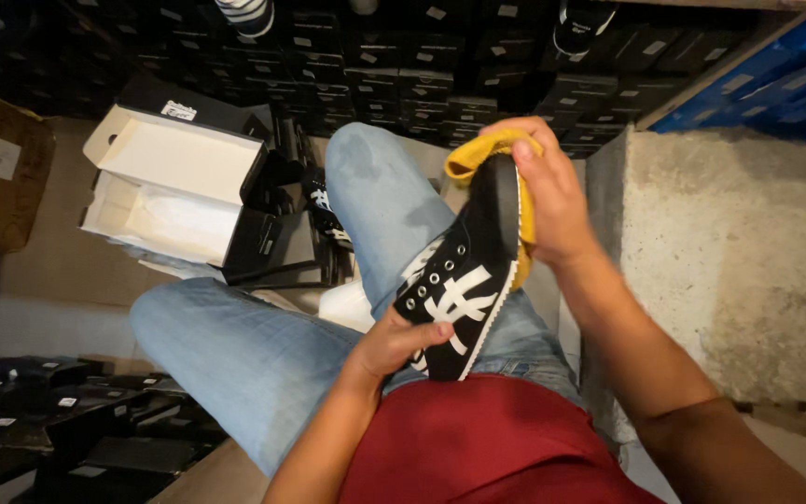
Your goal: The person cleans a black and white shoe by wiping the upper, sole, and sides with a yellow cloth.
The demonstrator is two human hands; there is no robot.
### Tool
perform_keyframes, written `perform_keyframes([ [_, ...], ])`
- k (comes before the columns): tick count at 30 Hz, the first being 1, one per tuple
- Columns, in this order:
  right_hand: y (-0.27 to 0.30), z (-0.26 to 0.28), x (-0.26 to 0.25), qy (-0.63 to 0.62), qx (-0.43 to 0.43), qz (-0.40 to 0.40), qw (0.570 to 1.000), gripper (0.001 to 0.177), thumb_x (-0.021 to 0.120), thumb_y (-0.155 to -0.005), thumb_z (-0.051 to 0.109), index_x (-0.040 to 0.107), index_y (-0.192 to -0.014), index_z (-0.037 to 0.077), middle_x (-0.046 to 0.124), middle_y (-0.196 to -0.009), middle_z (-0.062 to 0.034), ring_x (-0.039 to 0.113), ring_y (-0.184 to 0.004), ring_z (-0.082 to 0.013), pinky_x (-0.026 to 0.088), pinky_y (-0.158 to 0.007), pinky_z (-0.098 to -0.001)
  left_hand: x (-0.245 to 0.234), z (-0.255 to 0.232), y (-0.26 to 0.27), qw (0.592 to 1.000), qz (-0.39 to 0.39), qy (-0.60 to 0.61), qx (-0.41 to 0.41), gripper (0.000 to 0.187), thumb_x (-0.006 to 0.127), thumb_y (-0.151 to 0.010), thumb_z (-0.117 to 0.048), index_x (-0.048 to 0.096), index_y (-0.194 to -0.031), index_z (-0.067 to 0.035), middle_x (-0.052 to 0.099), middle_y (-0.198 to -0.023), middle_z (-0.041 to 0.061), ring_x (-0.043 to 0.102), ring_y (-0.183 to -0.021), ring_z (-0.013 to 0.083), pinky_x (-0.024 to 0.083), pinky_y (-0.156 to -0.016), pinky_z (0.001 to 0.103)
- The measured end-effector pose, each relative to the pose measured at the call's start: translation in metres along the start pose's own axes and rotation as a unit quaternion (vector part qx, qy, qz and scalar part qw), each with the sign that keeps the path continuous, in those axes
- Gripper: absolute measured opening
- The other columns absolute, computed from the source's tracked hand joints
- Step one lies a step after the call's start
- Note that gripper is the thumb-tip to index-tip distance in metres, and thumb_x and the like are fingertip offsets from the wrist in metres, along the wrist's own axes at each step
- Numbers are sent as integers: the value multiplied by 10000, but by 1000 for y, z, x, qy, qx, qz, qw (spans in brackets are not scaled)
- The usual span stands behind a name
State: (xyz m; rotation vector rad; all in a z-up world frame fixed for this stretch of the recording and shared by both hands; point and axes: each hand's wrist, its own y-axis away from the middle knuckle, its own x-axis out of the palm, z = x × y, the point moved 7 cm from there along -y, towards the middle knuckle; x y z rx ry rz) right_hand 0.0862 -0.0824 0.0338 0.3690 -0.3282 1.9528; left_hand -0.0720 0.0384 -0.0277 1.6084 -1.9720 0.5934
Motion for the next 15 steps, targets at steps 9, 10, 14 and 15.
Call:
perform_keyframes([
  [9,2,38,-12,383,-204,-96,896,291,431,-1157,220,642,-1032,64,511,-767,-74,485,-755,-161,451,-753,-347,-48,10,21,959,-203,-169,-106,400,875,-817,-127,749,-1154,49,642,-738,64,609,-664,121,515,-517,219],
  [10,4,45,-8,395,-221,-99,886,285,438,-1160,212,644,-1030,65,513,-762,-83,487,-741,-176,451,-743,-358,-20,-33,16,924,-219,-313,-13,544,881,-807,-190,665,-1250,40,606,-952,147,605,-904,272,508,-748,353],
  [14,15,96,41,458,-249,-61,851,277,483,-1163,221,683,-1031,83,517,-681,-55,490,-641,-168,461,-680,-330,66,-125,2,815,-194,-499,222,927,822,-814,-449,416,-1479,54,441,-1437,266,441,-1391,470,319,-1205,539],
  [15,20,102,59,456,-251,-58,852,277,483,-1163,221,683,-1031,83,517,-681,-55,490,-641,-168,461,-680,-330,75,-130,-3,813,-197,-500,223,927,822,-814,-449,416,-1479,54,441,-1437,266,441,-1391,470,319,-1205,539],
])
